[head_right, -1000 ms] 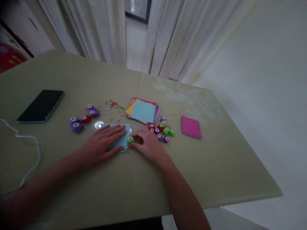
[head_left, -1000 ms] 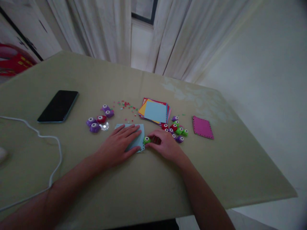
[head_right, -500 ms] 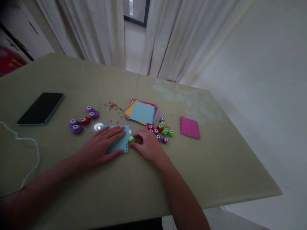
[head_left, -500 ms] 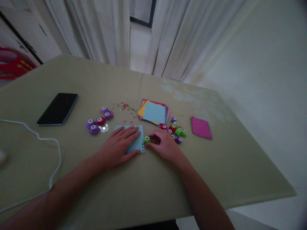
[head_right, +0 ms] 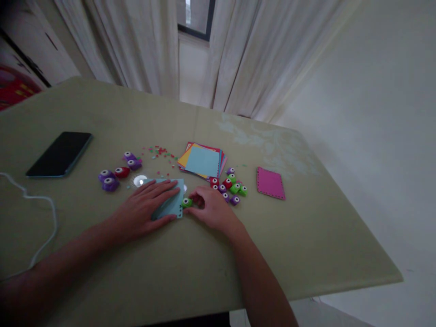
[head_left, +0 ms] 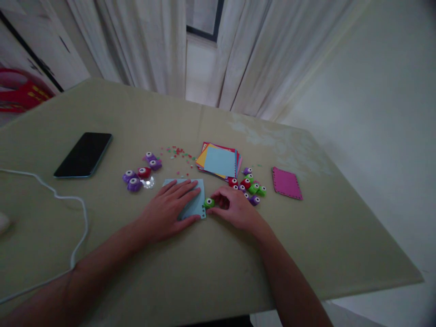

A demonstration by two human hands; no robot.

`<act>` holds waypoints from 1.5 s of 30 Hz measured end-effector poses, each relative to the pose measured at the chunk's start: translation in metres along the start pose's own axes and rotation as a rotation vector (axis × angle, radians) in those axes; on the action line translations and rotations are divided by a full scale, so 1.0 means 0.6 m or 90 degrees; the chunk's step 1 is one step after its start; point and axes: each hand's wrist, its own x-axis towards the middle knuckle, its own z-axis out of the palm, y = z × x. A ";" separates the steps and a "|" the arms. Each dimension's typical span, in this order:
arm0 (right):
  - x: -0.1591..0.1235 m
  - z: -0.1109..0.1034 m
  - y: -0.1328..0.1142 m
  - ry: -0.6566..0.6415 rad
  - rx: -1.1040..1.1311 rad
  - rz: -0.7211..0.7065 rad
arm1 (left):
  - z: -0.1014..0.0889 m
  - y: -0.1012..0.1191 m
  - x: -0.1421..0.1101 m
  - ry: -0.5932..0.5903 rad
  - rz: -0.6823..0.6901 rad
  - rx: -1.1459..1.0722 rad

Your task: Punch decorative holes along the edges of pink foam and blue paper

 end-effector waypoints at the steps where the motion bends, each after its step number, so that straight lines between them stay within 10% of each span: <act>1: 0.000 -0.001 0.001 -0.006 0.002 -0.005 | 0.000 0.000 0.000 -0.001 0.001 0.003; 45: 0.006 0.012 0.001 0.003 0.096 0.005 | 0.003 0.000 -0.001 0.003 0.003 0.006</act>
